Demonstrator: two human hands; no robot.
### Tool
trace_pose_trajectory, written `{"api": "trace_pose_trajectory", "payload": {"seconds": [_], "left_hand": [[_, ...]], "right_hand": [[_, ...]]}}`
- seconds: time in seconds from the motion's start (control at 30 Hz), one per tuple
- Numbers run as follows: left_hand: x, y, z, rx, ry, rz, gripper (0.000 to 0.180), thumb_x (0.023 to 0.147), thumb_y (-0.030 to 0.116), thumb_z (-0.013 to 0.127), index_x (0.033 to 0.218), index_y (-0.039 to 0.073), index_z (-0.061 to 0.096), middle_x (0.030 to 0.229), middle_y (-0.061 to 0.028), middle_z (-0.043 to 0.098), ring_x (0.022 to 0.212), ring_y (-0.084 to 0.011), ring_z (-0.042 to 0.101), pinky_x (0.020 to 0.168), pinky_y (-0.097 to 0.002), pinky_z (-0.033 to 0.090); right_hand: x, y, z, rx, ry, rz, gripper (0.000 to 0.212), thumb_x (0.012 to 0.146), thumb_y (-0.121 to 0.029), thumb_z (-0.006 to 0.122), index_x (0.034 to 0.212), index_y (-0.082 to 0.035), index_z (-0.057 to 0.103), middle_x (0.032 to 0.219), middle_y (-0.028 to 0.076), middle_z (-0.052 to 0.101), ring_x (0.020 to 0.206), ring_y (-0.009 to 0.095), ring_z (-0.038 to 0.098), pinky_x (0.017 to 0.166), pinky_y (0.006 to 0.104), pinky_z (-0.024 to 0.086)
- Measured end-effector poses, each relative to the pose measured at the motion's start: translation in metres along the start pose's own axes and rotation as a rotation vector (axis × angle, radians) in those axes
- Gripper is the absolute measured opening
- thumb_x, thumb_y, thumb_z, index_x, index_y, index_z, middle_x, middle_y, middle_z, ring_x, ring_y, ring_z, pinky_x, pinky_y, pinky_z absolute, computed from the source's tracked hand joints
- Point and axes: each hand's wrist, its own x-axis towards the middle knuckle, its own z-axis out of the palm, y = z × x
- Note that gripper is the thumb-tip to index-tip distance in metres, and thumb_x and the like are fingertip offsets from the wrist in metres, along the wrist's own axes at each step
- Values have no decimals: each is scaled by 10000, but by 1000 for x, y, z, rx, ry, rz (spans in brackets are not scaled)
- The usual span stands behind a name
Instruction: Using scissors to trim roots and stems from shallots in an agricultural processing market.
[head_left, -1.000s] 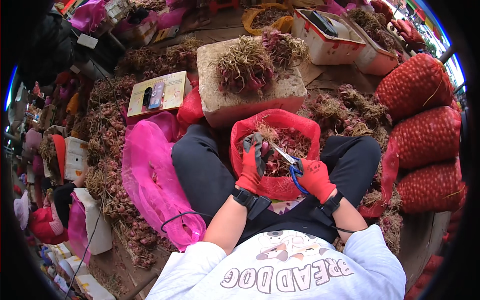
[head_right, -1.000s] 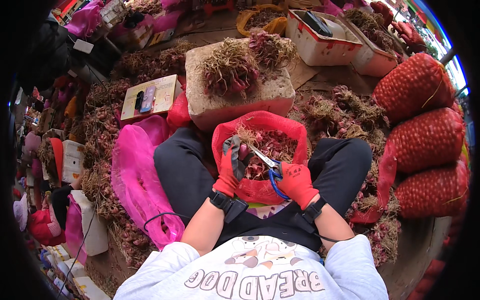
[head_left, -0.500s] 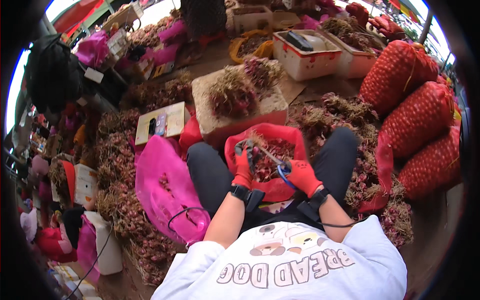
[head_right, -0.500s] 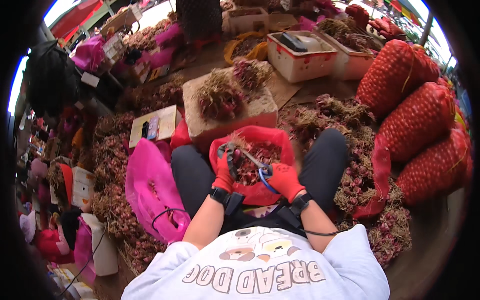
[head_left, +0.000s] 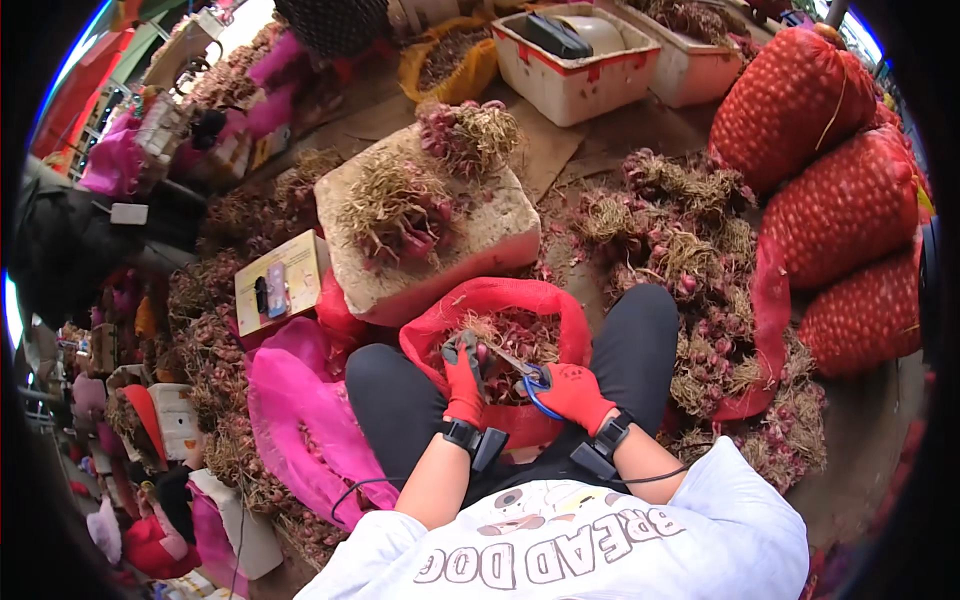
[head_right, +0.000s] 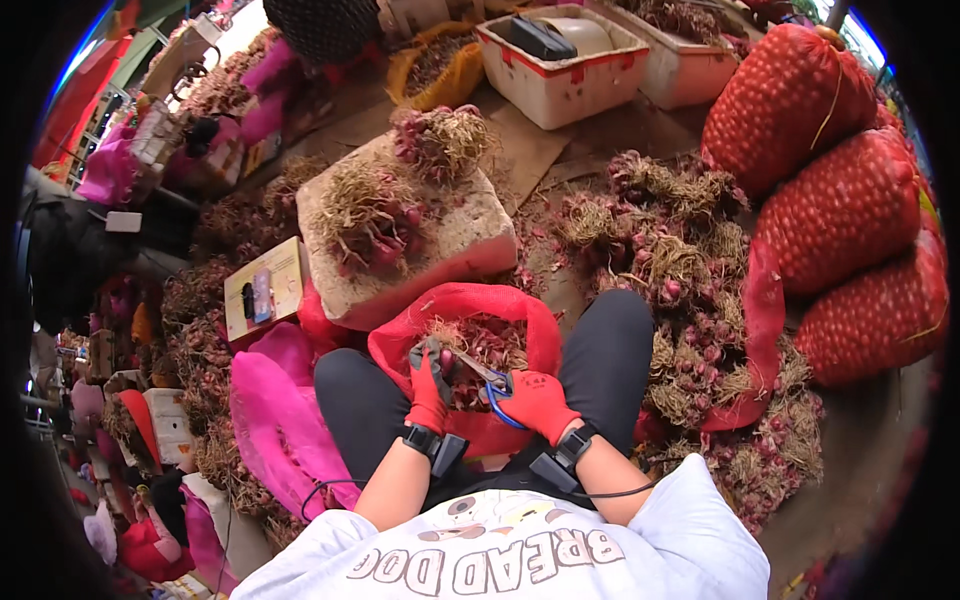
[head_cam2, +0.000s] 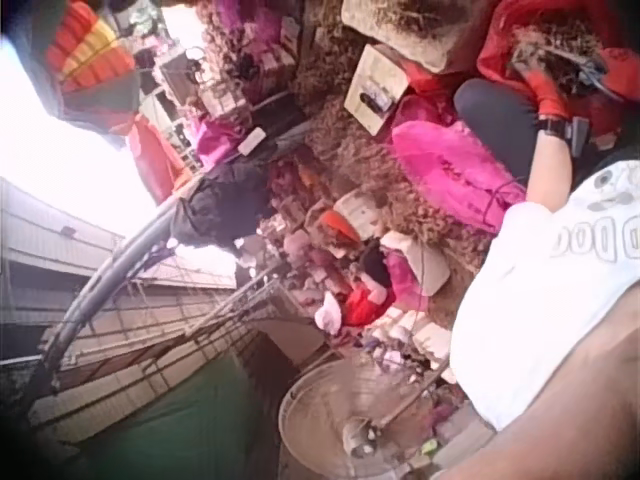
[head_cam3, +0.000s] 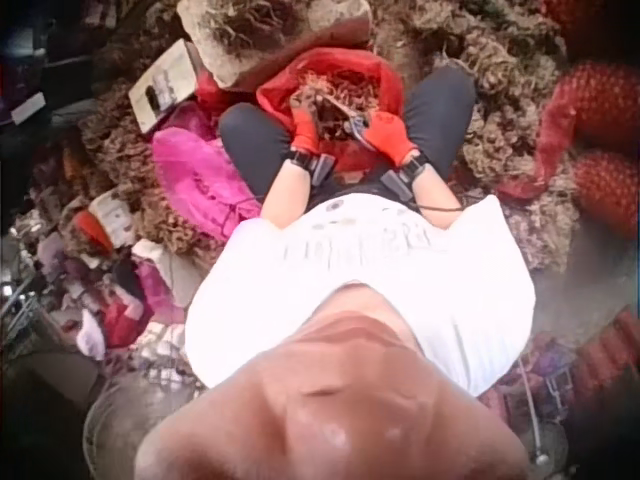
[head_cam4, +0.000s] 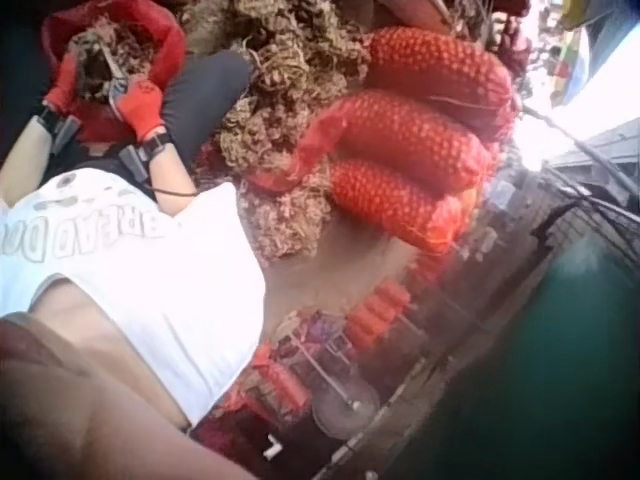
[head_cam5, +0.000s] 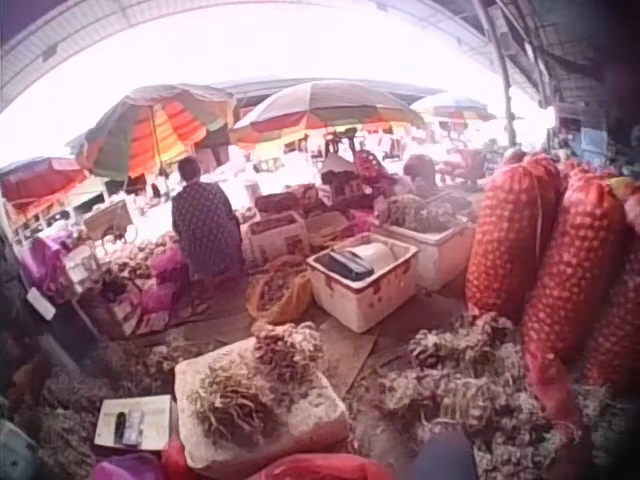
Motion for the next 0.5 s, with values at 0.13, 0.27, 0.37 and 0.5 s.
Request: {"api": "trace_pose_trajectory", "payload": {"seconds": [0.13, 0.27, 0.37, 0.5], "left_hand": [[10, -2, 11, 95, 45, -42, 274, 889, 336, 594, 1073, 168, 479, 954, 20, 509, 787, -106, 493, 661, -274, 498], [30, -11, -2, 94, 93, -126, 269, 884, 327, 612, 1022, 139, 478, 907, 17, 502, 774, -102, 505, 666, -234, 482], [35, 8, -4, 25, 21, -208, 261, 866, 317, 632, 1027, 150, 512, 949, 7, 545, 829, -129, 551, 698, -290, 523], [34, 31, 2, 19, 23, -452, 251, 879, 334, 616, 977, 138, 494, 909, 9, 510, 739, -93, 526, 627, -287, 540]], "right_hand": [[12, 0, -10, 39, -83, 51, 574, 773, -600, 550, 858, -36, 612, 802, 188, 645, 768, 343, 640, 694, 425, 502], [34, -5, -8, 23, -270, 115, 641, 789, -634, 501, 931, -17, 600, 856, 194, 648, 820, 342, 640, 731, 425, 497], [41, -18, -16, 98, -372, 203, 689, 801, -660, 455, 972, -6, 589, 890, 201, 649, 858, 347, 636, 762, 423, 488], [35, -33, -22, 105, -308, 224, 538, 812, -570, 527, 903, -44, 594, 861, 183, 649, 815, 338, 639, 714, 426, 493]]}}
